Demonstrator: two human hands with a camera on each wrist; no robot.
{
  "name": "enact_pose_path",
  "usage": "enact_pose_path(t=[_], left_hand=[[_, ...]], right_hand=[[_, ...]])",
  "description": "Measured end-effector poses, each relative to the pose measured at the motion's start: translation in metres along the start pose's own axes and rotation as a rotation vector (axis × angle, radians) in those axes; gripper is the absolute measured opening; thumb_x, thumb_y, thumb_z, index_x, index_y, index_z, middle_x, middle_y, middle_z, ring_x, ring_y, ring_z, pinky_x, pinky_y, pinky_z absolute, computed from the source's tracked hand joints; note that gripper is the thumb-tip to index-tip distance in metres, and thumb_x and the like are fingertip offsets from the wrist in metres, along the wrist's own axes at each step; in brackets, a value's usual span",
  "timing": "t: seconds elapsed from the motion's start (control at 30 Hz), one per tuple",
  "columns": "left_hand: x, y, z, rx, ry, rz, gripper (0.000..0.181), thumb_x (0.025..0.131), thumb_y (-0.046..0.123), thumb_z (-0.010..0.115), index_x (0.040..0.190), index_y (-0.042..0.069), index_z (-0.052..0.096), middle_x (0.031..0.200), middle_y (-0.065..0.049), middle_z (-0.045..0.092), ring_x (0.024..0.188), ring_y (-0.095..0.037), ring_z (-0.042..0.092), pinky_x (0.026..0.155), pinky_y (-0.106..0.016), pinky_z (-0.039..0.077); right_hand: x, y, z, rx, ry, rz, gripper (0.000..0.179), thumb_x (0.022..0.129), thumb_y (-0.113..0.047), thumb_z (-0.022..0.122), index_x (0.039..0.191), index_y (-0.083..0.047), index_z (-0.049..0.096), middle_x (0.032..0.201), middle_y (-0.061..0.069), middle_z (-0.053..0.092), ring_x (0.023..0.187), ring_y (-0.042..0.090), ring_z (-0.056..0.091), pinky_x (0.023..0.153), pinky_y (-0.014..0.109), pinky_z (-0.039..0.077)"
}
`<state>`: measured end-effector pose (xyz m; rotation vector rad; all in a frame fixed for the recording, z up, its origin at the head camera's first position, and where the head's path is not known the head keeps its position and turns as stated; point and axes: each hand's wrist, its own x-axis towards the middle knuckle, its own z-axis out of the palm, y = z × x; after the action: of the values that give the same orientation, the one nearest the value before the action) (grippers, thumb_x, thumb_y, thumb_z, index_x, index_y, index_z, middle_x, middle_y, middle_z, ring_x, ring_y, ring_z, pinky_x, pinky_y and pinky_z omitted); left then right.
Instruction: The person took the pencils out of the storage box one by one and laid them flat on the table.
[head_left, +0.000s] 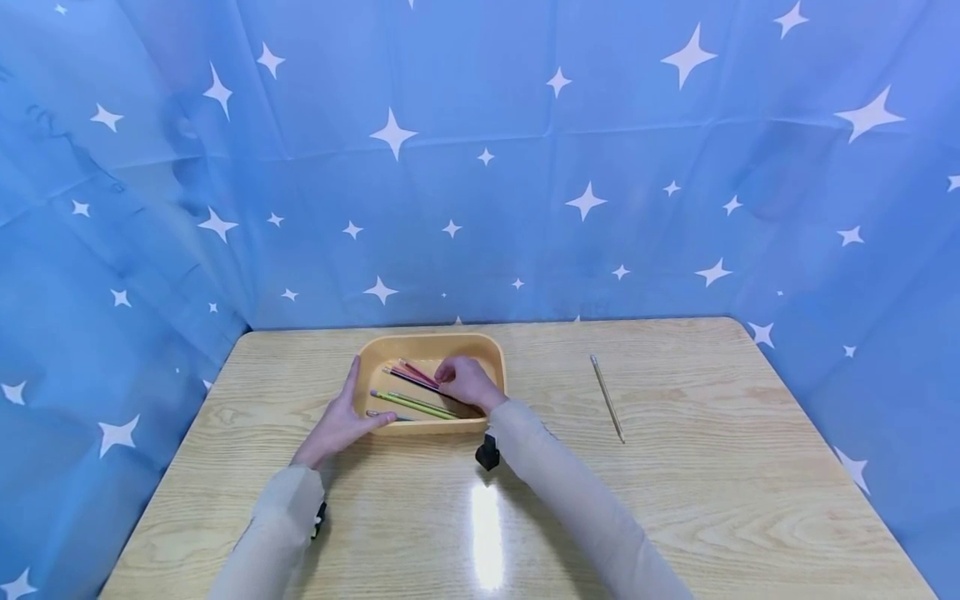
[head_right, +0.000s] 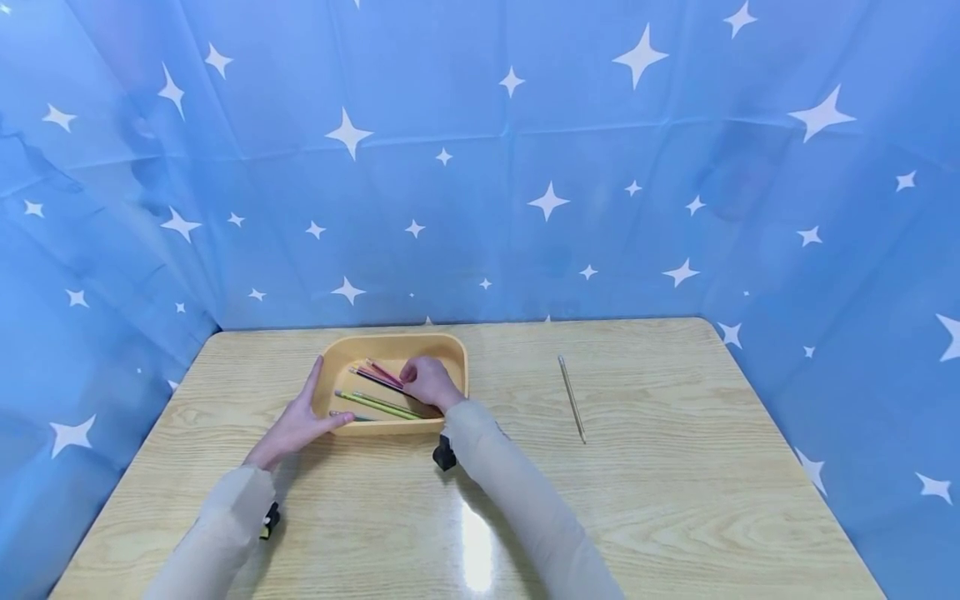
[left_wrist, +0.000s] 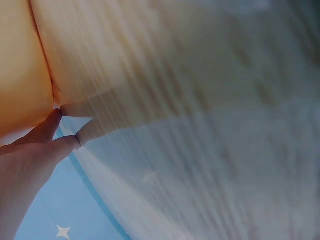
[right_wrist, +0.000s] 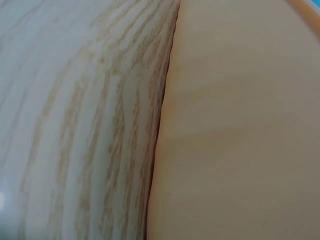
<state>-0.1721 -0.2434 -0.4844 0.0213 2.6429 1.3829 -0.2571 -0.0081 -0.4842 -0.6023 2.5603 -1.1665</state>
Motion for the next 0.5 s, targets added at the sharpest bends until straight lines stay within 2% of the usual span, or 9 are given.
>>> enact_pose_path(t=[0.13,0.37,0.5], left_hand=[[0.0,0.0,0.0004,-0.006,0.0,-0.023,0.12,0.08,0.039,0.079,0.155,0.018,-0.013,0.157,-0.025,0.002,0.14,-0.047,0.013,0.111,-0.06,0.015],[0.0004,0.0011,0.0006,-0.003,0.001,-0.037,0.12,0.08,0.04,0.079,0.155,0.02,-0.012,0.157,-0.026,0.002,0.14,-0.048,0.013,0.111,-0.06,0.016],[0.0001,-0.0003,-0.0002,-0.016,-0.008,-0.032,0.119,0.08,0.04,0.079,0.155,0.022,-0.013,0.158,-0.025,0.001,0.141,-0.046,0.011,0.111,-0.06,0.014]], right_hand=[[-0.0003,0.001,-0.0009,0.027,0.0,0.01,0.011,0.086,-0.002,0.069,0.097,-0.002,0.069,0.091,0.005,0.066,0.089,0.019,0.061,0.084,0.033,0.05],[-0.0009,0.0019,-0.0035,0.189,-0.004,0.031,0.024,0.086,-0.001,0.069,0.109,0.003,0.067,0.096,0.01,0.069,0.093,0.022,0.065,0.086,0.032,0.05],[-0.0017,0.001,-0.0046,0.259,-0.019,0.021,0.024,0.086,0.003,0.067,0.11,0.005,0.067,0.093,0.012,0.071,0.09,0.022,0.067,0.084,0.03,0.052]])
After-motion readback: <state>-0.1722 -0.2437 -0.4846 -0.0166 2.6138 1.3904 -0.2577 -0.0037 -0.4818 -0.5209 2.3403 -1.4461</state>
